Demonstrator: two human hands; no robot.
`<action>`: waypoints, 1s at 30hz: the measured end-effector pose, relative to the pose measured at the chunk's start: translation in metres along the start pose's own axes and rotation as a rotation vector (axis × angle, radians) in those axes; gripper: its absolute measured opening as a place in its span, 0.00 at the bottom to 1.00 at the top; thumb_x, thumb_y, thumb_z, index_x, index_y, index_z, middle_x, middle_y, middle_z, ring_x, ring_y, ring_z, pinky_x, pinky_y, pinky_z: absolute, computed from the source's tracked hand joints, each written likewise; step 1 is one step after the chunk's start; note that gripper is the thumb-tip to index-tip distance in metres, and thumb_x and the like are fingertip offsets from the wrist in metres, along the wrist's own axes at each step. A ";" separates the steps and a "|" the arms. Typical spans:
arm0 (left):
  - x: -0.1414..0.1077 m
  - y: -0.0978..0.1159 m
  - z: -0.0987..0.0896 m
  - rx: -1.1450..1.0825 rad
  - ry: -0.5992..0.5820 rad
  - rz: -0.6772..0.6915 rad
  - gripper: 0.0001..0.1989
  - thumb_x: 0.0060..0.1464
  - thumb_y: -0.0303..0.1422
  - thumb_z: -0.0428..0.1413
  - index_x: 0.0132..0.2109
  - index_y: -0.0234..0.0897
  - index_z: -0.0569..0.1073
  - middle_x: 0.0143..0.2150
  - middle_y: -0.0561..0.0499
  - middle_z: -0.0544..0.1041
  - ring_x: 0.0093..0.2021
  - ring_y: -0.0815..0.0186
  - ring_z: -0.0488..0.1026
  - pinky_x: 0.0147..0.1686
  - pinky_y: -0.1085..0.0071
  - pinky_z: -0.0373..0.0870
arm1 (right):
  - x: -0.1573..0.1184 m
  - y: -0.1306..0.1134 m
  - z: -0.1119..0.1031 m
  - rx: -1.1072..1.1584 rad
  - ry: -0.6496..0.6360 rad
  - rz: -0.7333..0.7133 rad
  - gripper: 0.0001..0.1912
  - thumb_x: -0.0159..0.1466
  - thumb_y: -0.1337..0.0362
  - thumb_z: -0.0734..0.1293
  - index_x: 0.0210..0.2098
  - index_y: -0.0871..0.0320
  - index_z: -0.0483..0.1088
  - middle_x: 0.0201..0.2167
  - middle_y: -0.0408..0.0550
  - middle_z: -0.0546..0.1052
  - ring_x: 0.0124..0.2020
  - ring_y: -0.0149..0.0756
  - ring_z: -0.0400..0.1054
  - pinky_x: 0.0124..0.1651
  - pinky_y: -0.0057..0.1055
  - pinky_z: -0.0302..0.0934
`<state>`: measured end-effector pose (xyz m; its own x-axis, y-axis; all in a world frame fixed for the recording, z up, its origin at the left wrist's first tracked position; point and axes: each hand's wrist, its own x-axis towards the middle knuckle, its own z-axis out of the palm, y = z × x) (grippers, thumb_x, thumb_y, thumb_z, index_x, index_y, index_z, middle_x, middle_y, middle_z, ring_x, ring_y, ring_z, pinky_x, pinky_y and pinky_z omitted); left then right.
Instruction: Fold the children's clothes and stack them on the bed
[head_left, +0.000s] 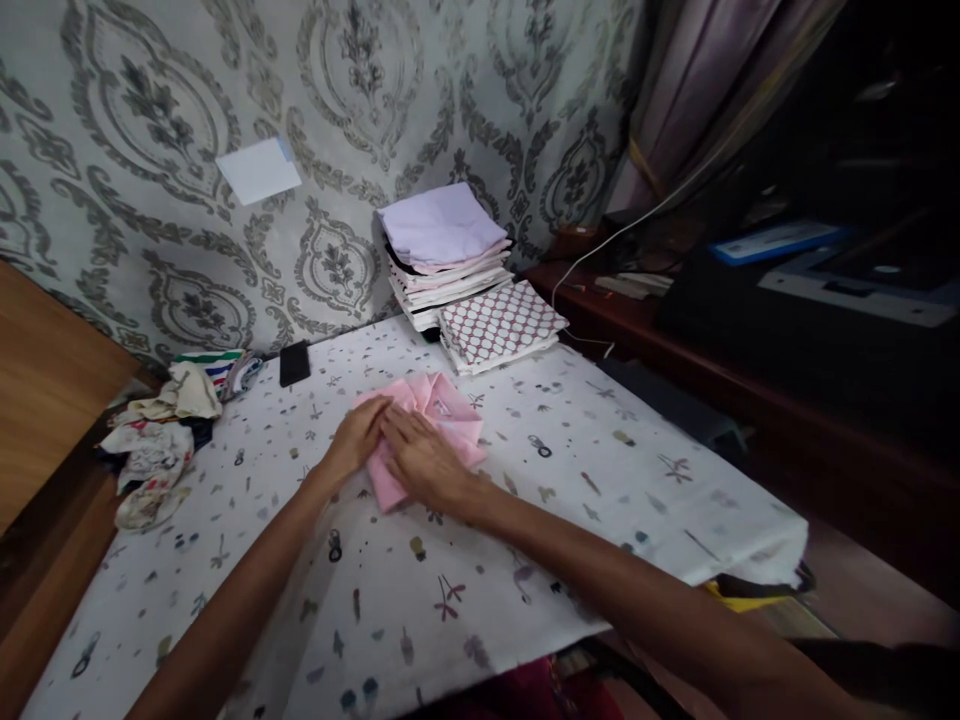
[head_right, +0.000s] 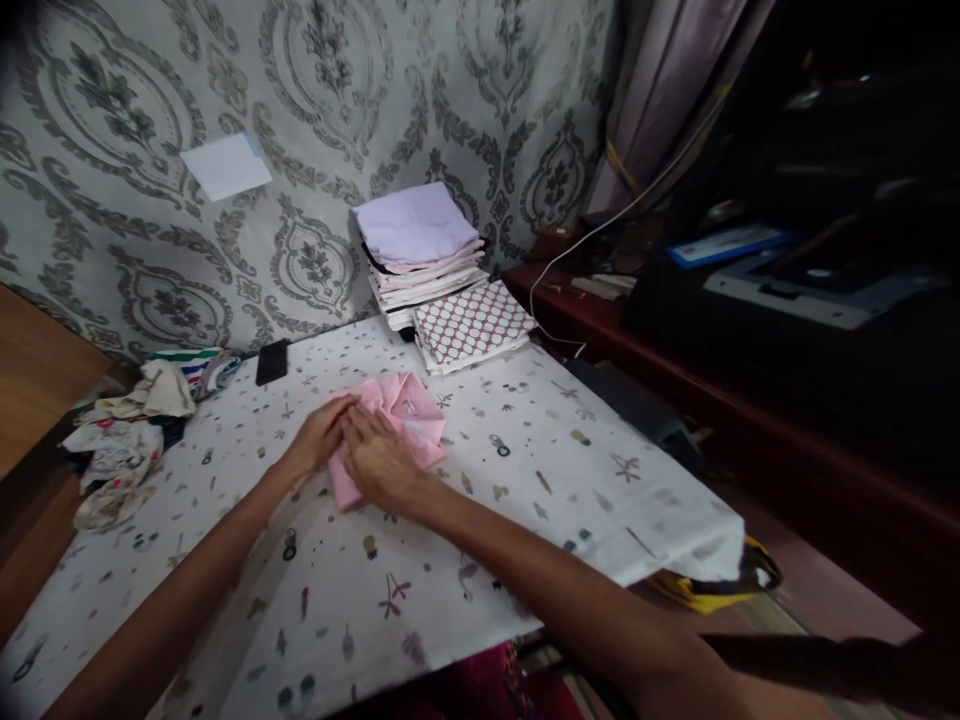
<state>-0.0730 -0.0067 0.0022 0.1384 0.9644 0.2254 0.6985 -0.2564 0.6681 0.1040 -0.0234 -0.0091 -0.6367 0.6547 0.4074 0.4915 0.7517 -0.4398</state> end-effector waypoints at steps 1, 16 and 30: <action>0.004 -0.006 0.004 0.095 -0.064 0.004 0.21 0.62 0.35 0.47 0.57 0.37 0.74 0.63 0.41 0.73 0.65 0.54 0.66 0.67 0.53 0.54 | -0.004 0.000 0.005 -0.067 -0.036 0.015 0.28 0.70 0.62 0.59 0.66 0.70 0.61 0.66 0.68 0.64 0.70 0.51 0.54 0.70 0.51 0.50; 0.064 -0.023 0.020 0.037 0.023 -0.202 0.23 0.60 0.43 0.56 0.59 0.41 0.69 0.70 0.39 0.64 0.72 0.48 0.54 0.69 0.41 0.35 | 0.004 0.004 -0.012 -0.273 -0.259 0.017 0.19 0.70 0.62 0.61 0.50 0.70 0.75 0.51 0.67 0.77 0.56 0.52 0.69 0.60 0.46 0.60; -0.090 0.044 0.008 -1.084 0.153 -0.820 0.13 0.51 0.38 0.66 0.38 0.35 0.73 0.39 0.40 0.81 0.40 0.55 0.80 0.41 0.58 0.80 | 0.132 0.099 -0.028 -0.172 -0.535 0.161 0.17 0.57 0.56 0.71 0.44 0.56 0.75 0.47 0.54 0.79 0.47 0.47 0.73 0.45 0.37 0.67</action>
<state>-0.0488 -0.1046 0.0058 -0.1734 0.8642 -0.4723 -0.3631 0.3897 0.8464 0.0851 0.1391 0.0234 -0.7357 0.6638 -0.1345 0.6677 0.6776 -0.3083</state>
